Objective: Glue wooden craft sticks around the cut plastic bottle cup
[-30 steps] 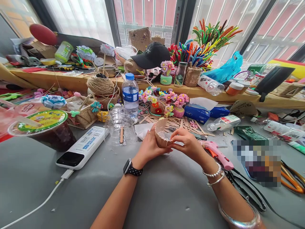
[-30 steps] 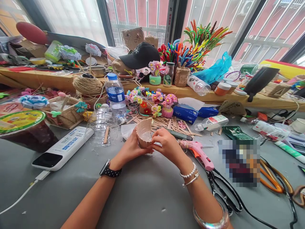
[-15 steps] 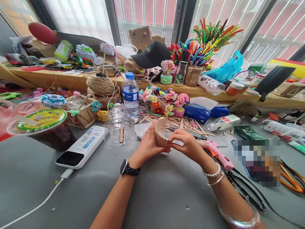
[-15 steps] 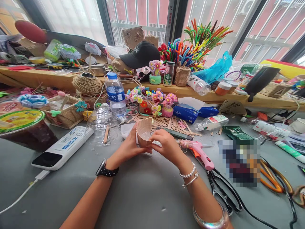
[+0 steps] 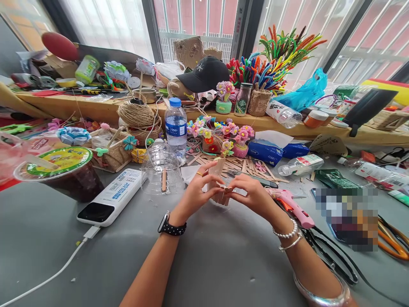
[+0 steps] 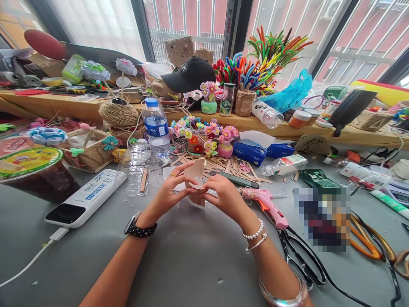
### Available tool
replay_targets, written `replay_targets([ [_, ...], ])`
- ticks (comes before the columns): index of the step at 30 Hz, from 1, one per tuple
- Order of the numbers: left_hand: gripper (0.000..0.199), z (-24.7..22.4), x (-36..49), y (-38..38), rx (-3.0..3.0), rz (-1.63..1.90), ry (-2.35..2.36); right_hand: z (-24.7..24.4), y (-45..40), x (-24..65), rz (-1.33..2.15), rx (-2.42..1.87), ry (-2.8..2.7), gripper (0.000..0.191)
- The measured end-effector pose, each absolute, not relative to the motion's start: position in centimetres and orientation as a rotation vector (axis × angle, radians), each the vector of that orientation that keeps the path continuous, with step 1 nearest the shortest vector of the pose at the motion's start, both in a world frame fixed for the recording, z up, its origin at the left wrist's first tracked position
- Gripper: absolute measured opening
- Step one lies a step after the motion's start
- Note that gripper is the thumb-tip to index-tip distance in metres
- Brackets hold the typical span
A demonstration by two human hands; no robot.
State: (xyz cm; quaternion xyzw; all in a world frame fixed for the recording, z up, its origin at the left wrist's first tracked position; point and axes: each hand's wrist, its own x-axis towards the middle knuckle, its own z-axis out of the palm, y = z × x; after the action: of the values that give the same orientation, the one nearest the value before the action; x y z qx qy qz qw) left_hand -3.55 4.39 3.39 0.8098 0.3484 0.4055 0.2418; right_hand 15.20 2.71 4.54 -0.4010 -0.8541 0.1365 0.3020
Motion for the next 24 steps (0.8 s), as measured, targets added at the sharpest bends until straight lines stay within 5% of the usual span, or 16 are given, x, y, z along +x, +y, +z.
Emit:
replay_targets([
  [24,0.012,3.22,-3.7,4.5,2.252,1.092,0.935,4.82,2.55,15.24,0.354,-1.087,-2.217,0.01],
])
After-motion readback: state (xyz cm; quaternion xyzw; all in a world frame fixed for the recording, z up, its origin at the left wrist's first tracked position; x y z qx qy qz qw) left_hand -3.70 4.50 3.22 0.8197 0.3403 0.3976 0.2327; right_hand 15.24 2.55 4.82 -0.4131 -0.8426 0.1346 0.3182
